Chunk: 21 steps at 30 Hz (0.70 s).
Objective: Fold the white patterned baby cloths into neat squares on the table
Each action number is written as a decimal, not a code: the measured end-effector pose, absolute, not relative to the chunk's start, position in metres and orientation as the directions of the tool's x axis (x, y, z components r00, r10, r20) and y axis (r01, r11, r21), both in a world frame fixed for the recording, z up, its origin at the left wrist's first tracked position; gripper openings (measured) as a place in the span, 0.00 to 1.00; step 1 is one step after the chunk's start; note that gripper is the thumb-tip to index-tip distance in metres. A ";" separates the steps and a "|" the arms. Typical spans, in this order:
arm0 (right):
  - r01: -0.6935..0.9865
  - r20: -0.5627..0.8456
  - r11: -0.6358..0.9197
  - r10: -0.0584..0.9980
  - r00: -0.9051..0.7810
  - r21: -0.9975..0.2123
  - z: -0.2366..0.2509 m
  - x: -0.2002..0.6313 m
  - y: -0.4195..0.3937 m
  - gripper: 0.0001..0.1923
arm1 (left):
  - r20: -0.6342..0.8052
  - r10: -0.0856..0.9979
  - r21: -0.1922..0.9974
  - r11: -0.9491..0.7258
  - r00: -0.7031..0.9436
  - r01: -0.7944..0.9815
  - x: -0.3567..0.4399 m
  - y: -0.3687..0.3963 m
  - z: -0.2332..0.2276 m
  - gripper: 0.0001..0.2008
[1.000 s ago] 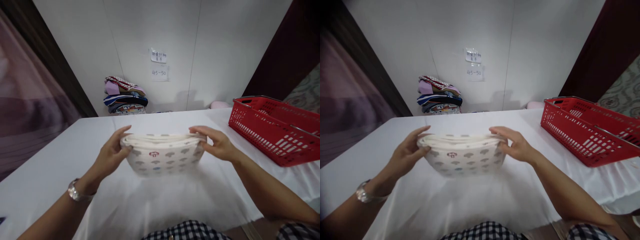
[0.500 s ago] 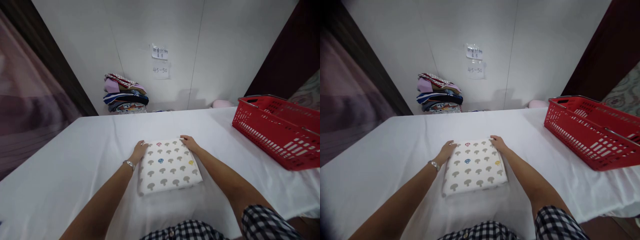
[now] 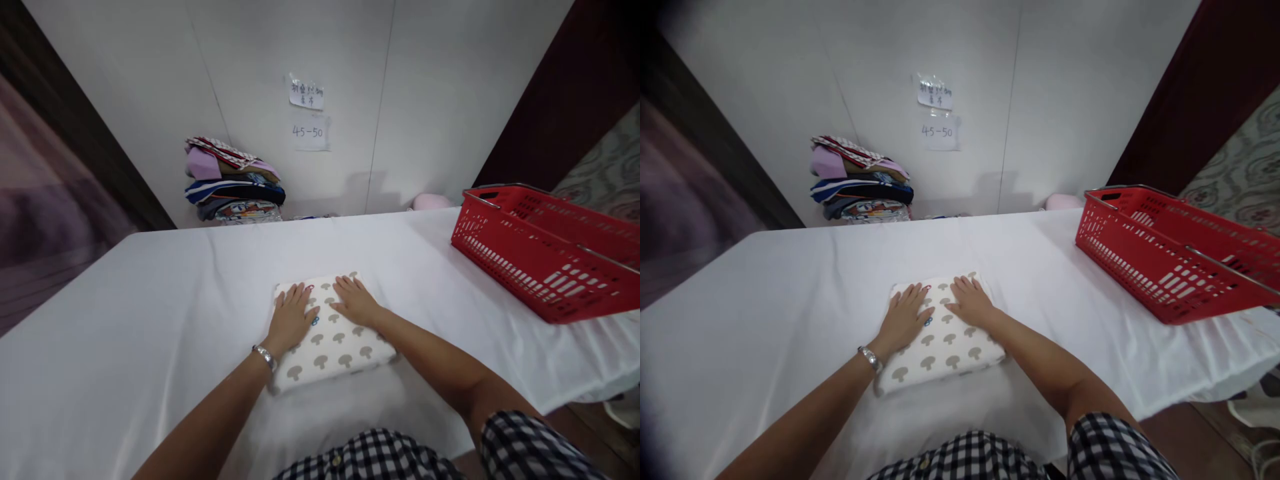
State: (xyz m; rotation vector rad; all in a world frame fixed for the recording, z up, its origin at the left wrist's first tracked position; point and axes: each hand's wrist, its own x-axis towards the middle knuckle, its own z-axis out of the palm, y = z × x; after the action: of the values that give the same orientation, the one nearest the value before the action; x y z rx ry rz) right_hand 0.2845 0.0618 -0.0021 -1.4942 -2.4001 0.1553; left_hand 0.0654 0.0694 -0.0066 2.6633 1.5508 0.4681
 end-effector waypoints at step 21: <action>0.830 0.089 -0.152 0.968 0.235 -0.538 0.009 0.328 0.054 0.10 | 0.177 0.846 0.142 -0.528 0.503 0.838 0.076 0.053 0.009 0.29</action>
State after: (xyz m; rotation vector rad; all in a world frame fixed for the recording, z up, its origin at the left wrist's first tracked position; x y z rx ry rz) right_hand 0.3279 0.0542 0.0091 -2.0333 -1.6428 0.3814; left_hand 0.0763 0.0533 0.0094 2.6907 1.5076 0.3493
